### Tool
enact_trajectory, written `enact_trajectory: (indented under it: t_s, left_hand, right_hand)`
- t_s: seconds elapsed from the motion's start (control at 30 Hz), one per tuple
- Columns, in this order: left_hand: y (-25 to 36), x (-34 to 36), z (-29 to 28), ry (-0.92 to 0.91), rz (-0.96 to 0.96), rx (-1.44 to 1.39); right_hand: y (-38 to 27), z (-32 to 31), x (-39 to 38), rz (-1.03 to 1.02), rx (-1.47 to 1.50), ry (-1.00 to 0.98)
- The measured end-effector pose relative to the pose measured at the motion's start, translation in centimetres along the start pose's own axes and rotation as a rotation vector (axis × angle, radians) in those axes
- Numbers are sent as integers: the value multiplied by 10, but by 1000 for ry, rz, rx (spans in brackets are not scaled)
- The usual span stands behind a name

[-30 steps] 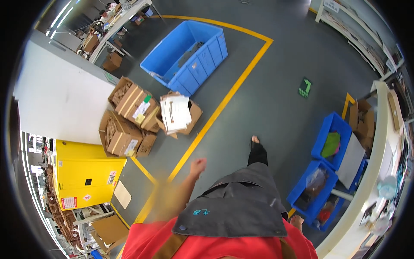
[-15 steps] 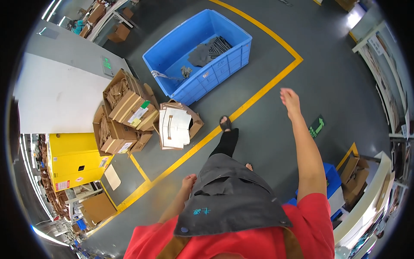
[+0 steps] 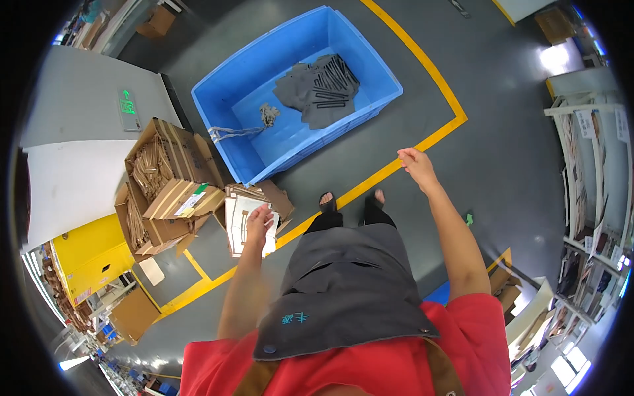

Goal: Picking up leather components from a bin and applying a liquid finish with a brush to the surface.

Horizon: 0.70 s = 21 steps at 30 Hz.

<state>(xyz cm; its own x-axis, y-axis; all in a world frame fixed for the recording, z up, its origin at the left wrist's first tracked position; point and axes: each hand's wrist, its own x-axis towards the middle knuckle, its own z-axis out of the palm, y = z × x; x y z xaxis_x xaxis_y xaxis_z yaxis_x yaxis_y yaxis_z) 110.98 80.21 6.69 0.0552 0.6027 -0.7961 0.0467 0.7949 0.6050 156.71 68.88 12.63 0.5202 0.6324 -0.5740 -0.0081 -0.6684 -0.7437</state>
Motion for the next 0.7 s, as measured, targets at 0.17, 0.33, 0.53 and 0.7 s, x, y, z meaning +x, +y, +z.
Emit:
enact_trajectory:
  t_s: [0.17, 0.33, 0.53, 0.7]
  left_hand:
    - [14, 16, 27, 100, -22, -60]
    - [-15, 16, 34, 220, -127, -142]
    - [11, 19, 118, 435, -31, -261]
    - [50, 53, 200, 426, 49, -197]
  right_hand:
    - [-41, 4, 89, -72, -61, -123]
    - [-76, 24, 192, -65, -92, -293]
    - [-69, 43, 320, -144, -265, -423]
    - [-27, 62, 403, -228, -437, -437]
